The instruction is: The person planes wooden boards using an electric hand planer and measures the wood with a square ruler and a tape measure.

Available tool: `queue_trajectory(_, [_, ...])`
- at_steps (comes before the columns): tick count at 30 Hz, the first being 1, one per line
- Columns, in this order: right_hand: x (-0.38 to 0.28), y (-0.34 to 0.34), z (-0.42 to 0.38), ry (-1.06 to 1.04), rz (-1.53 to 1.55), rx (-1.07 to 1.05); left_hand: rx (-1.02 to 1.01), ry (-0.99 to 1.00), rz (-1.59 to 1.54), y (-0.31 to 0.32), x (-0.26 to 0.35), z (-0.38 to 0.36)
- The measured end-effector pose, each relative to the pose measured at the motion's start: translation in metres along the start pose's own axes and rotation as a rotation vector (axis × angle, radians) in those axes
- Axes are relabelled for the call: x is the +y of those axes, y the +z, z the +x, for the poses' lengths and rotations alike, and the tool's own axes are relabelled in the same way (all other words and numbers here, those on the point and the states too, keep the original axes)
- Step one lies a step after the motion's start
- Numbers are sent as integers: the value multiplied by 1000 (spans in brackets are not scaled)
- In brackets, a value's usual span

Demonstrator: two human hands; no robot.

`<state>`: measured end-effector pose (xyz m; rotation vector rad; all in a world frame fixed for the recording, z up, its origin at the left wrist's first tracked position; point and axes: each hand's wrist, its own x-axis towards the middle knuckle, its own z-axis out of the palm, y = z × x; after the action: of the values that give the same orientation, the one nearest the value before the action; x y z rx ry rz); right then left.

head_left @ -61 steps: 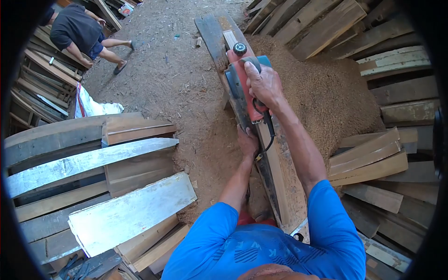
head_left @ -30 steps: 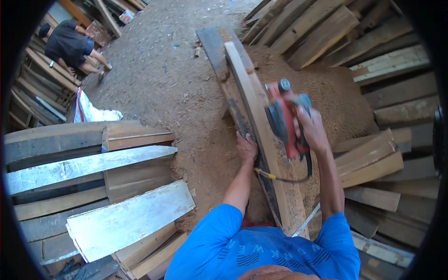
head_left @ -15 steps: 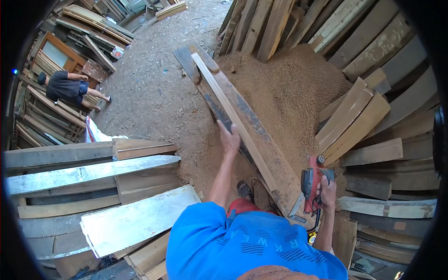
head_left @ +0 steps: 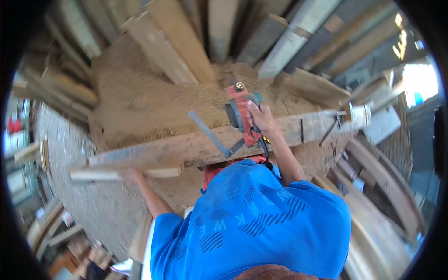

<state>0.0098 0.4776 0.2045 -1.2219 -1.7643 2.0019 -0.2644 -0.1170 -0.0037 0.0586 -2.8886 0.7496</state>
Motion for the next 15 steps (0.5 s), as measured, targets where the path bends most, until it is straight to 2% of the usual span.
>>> queue_trajectory(1, [7,-8,-4,10,40,50,-88,-56,-189,2,-11,8])
queue_trajectory(2, [18,-18,-8,18,81,90,-167,-196,-440,-24,-5,12])
queue_trajectory(3, [24,-34,-11,27,122,123,-214,-357,-679,-48,-1,17])
queue_trajectory(4, [12,-45,-22,23,212,189,-256,-608,-985,-106,8,7])
queue_trajectory(7, [26,-91,-31,39,425,365,-181,-548,-891,-67,3,11])
queue_trajectory(8, [27,-106,-35,67,451,450,-231,-577,-871,-63,-1,14])
queue_trajectory(10, [37,-134,-38,9,505,588,-335,-639,-828,-84,3,14])
queue_trajectory(15, [53,-194,-48,-46,560,836,-357,-650,-810,-95,3,9])
